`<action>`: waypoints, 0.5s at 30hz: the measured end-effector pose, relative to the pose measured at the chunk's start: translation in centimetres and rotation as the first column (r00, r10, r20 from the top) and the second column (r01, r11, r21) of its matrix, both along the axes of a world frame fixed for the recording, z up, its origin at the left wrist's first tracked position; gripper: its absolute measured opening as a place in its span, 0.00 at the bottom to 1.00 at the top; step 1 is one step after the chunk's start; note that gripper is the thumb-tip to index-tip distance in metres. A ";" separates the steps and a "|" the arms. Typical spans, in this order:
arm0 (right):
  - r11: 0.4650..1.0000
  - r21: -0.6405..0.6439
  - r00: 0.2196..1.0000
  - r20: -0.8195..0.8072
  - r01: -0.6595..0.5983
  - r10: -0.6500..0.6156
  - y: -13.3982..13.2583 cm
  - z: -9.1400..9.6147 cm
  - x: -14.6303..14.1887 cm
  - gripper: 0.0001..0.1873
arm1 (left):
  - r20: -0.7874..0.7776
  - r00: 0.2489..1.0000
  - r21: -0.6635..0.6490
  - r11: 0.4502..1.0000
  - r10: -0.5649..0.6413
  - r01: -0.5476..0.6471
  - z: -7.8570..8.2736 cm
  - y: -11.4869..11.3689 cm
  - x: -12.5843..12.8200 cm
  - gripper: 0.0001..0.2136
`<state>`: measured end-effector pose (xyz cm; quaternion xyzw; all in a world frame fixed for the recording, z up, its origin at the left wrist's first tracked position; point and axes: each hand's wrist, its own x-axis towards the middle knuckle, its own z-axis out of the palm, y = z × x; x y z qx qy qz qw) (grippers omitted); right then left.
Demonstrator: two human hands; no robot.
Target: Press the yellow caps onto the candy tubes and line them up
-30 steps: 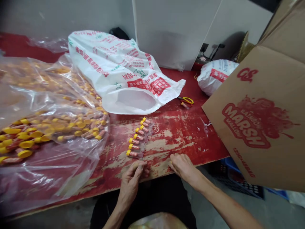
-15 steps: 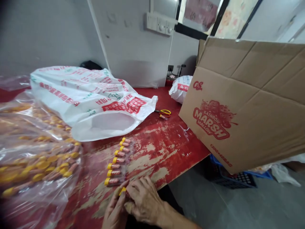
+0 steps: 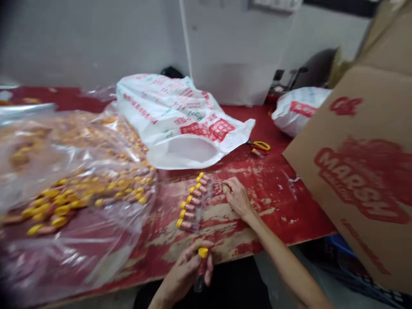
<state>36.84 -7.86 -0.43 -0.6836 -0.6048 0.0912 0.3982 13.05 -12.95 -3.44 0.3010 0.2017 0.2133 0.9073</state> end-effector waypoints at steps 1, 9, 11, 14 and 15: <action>0.997 0.007 0.997 -0.006 -0.079 0.079 -0.8 -0.2 -1.8 0.11 | 0.005 0.999 -0.003 0.999 -0.034 0.034 0.1 0.0 -0.1 0.20; 0.926 -0.029 0.877 0.313 -0.375 0.365 -3.9 -0.8 -10.0 0.07 | -0.048 0.979 0.064 0.978 -0.196 0.199 0.7 -0.3 -1.5 0.26; 0.926 -0.077 0.838 0.403 -0.369 0.368 -3.3 -0.7 -10.8 0.05 | -0.078 0.964 0.095 0.960 -0.256 0.263 0.9 -0.4 -2.1 0.27; 0.936 -0.075 0.773 0.543 -0.343 0.327 -2.5 -1.0 -11.9 0.04 | -0.145 0.940 0.127 0.937 -0.307 0.326 1.3 -0.6 -2.6 0.22; 0.943 -0.060 0.764 0.571 -0.327 0.301 -2.3 -1.2 -12.4 0.03 | -0.150 0.935 0.129 0.931 -0.323 0.342 1.4 -0.6 -2.7 0.21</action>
